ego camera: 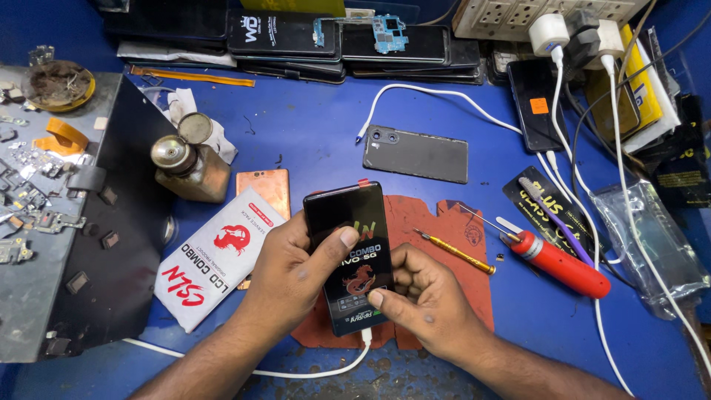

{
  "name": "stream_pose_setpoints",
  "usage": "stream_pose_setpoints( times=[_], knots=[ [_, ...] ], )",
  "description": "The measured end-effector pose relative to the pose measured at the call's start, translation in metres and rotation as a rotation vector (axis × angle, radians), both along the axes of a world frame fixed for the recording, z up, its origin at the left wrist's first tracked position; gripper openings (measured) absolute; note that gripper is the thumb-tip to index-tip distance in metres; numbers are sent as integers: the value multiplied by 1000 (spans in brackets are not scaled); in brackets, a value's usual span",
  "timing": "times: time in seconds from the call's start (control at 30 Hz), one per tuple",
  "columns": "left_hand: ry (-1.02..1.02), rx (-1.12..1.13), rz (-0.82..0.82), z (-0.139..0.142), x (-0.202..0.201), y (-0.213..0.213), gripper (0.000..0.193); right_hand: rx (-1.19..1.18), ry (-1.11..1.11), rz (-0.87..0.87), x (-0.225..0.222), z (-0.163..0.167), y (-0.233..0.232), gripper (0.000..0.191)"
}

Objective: The person uses a red-handled tool and a yellow screwdriver to work on the internal components of a disassembled smartphone. They then connect a white charging cable to the phone and press the power button to test the screen, which lights up with a boot logo.

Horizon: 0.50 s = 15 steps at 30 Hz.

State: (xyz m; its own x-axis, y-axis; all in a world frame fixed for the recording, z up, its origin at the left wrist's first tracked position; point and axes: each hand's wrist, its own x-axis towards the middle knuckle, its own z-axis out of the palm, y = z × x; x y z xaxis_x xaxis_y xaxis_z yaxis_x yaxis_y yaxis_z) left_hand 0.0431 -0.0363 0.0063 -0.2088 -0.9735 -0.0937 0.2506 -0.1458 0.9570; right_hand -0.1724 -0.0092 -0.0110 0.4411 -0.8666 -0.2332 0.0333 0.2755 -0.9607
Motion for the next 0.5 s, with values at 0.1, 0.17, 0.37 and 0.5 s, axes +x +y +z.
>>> stream_pose_setpoints(
  times=[0.1, 0.17, 0.37, 0.5],
  knots=[
    [1, -7, 1, 0, -1, 0, 30, 0, -17, 6, 0, 0, 0, 26],
    [-29, 1, -5, 0, 0, 0, 31, 2, -31, 14, 0, 0, 0, 25],
    [-65, 0, -17, 1, 1, 0, 30, 7, -53, 37, 2, 0, 0, 25],
    [-63, -4, -12, 1, 2, 0, 30, 21, -68, 36, 2, 0, 1, 26]
  ],
)
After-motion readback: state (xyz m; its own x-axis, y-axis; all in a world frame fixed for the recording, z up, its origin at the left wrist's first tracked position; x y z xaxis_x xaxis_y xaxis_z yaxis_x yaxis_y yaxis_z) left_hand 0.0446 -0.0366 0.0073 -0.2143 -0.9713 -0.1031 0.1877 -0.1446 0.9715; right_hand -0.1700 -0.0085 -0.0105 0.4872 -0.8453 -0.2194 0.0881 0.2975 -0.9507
